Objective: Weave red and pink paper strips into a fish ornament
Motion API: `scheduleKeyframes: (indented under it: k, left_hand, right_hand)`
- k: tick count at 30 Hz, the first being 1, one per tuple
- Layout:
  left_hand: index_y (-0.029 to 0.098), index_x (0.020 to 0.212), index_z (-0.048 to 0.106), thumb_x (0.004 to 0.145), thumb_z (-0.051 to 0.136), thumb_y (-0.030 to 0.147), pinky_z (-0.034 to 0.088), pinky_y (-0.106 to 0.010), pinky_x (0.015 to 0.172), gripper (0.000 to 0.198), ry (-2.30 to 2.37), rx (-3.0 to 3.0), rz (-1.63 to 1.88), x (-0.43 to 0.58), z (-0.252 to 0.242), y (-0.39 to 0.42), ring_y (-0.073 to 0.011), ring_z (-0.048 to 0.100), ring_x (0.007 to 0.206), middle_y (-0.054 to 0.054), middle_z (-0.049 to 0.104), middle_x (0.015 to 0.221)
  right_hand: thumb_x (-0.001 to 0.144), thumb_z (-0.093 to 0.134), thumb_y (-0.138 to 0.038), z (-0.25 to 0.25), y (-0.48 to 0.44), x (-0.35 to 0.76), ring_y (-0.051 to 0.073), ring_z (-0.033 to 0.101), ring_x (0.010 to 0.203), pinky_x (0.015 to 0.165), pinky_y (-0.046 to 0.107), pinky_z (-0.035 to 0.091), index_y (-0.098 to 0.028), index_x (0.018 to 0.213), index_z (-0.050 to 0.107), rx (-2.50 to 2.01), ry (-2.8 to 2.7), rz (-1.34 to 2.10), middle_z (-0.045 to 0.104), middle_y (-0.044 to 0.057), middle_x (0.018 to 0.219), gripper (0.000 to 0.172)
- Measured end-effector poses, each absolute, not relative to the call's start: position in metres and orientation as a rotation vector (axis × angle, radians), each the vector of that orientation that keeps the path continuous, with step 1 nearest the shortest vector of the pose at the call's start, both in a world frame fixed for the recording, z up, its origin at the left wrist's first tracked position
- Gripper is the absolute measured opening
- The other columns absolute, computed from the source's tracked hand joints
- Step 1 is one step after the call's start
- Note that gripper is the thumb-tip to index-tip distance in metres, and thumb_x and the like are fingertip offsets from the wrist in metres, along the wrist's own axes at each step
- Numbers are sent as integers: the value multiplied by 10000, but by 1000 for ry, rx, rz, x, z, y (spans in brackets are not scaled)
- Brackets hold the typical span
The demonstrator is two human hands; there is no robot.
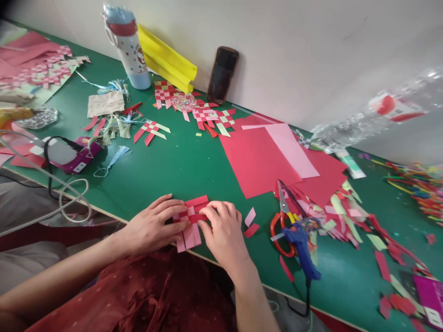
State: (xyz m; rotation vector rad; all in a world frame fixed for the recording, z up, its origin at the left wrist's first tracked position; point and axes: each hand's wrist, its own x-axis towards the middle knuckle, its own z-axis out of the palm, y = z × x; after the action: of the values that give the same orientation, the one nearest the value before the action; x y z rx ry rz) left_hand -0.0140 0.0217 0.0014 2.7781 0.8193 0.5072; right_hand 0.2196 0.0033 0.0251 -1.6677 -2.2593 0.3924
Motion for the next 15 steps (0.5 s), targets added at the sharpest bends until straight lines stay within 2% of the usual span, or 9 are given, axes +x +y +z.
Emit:
scheduleKeyframes:
  k: [4, 6, 10, 15]
  left_hand:
    - [265, 1264, 580, 934, 568, 359, 286, -502, 1146, 343, 824, 2757, 512, -14, 1, 22, -248, 476, 1260, -70, 573, 1321]
    - [261, 1267, 579, 946, 550, 364, 294, -497, 1135, 339, 843, 2757, 518, -12, 1, 22, -243, 490, 1236, -63, 592, 1304]
    - [260, 1266, 581, 959, 519, 398, 302, -490, 1122, 342, 845, 2772, 504, -11, 0, 21, -240, 500, 1219, -60, 610, 1277]
    - [270, 1274, 571, 950, 523, 410, 331, -513, 1098, 356, 860, 2808, 515, -11, 3, 21, -263, 499, 1201, -87, 566, 1292]
  right_hand:
    - [949, 508, -368, 18, 12, 219, 284, 543, 1058, 874, 447, 459, -184, 1190, 596, -1729, -2115, 268, 643, 120, 1132, 316]
    - [947, 502, -389, 15, 17, 214, 302, 546, 1053, 842, 457, 460, -181, 1217, 596, -1807, -2103, 182, 646, 129, 1154, 353]
    - [919, 550, -351, 13, 22, 206, 299, 553, 1041, 836, 458, 451, -219, 1071, 655, -1817, -2089, 181, 657, 106, 1141, 227]
    - [898, 567, -261, 18, 18, 203, 258, 579, 1001, 868, 433, 462, -235, 884, 627, -1644, -1973, 346, 678, 80, 1025, 66]
